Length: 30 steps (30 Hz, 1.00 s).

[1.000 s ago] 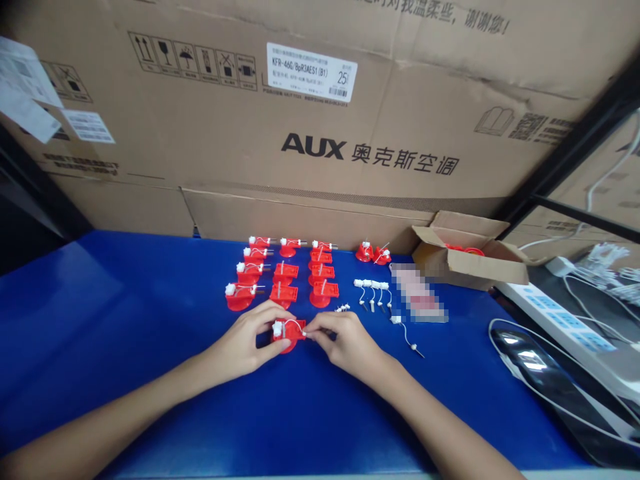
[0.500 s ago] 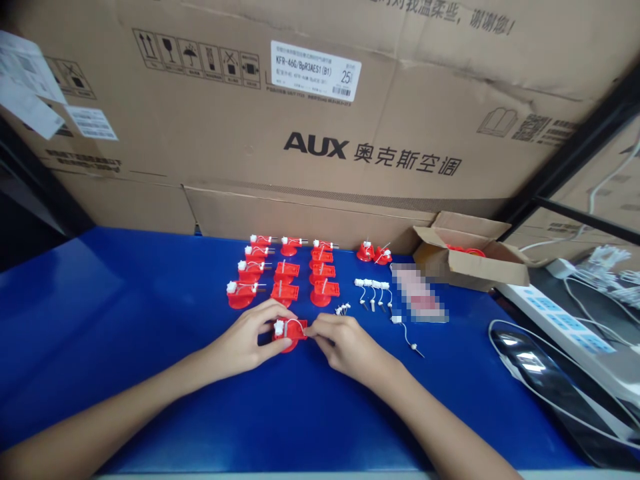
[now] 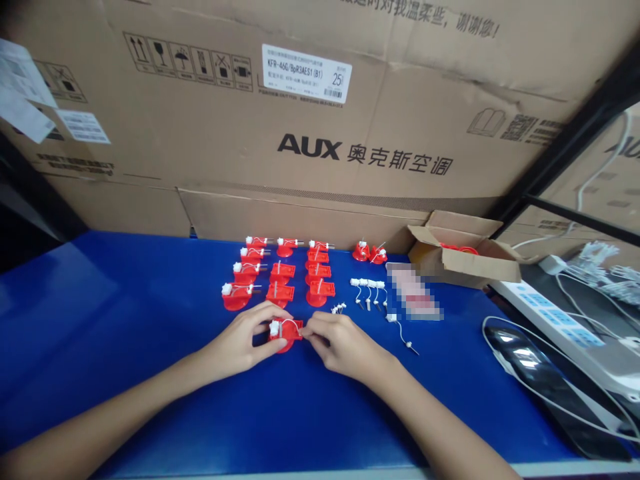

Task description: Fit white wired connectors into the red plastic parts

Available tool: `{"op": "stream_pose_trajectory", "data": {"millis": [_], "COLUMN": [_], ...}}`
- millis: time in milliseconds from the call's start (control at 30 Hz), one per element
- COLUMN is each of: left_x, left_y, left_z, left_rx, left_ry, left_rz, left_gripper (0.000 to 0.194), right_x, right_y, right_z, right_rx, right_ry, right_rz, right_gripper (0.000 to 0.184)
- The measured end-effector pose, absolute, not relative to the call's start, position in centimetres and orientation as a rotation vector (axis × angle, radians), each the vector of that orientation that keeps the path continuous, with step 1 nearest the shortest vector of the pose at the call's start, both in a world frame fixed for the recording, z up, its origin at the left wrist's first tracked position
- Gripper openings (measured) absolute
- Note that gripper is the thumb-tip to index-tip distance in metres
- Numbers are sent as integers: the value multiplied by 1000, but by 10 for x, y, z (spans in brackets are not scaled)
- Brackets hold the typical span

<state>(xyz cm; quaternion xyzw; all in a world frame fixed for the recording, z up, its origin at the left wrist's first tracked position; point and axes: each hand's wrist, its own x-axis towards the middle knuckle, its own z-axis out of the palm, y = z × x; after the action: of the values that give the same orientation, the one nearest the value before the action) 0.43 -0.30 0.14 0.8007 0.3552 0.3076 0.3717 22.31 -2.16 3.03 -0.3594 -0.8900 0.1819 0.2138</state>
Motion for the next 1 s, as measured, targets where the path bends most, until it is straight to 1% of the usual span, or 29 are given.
{"op": "stream_pose_trajectory", "data": {"millis": [67, 167, 233, 300, 367, 433, 533, 733, 1000], "left_x": [4, 4, 4, 5, 6, 8, 10, 9, 11], "left_y": [-3, -4, -4, -4, -3, -3, -1, -1, -4], "left_z": [0, 0, 2, 3, 3, 1, -1, 1, 6], "left_rx": [2016, 1963, 1928, 1889, 1854, 1830, 1810, 1937, 2129], "left_ry": [908, 893, 855, 814, 811, 841, 885, 945, 882], "left_rz": [813, 836, 866, 916, 951, 969, 995, 995, 1047], "left_gripper": [34, 43, 38, 25, 15, 12, 12, 12, 12], "right_x": [227, 243, 256, 265, 269, 268, 263, 264, 265], "right_y": [-17, -5, 5, 14, 18, 19, 18, 17, 18], "right_z": [38, 46, 46, 42, 35, 30, 26, 27, 24], "right_rx": [-1086, -1438, -1696, -1891, -1992, -2030, -2062, -2090, -2098], "right_ry": [-2398, -2234, -2193, -2167, -2150, -2142, -2134, -2124, -2121], "right_rz": [521, 445, 370, 288, 246, 252, 294, 368, 354], "right_gripper": [14, 14, 11, 6, 5, 9, 15, 7, 5]}}
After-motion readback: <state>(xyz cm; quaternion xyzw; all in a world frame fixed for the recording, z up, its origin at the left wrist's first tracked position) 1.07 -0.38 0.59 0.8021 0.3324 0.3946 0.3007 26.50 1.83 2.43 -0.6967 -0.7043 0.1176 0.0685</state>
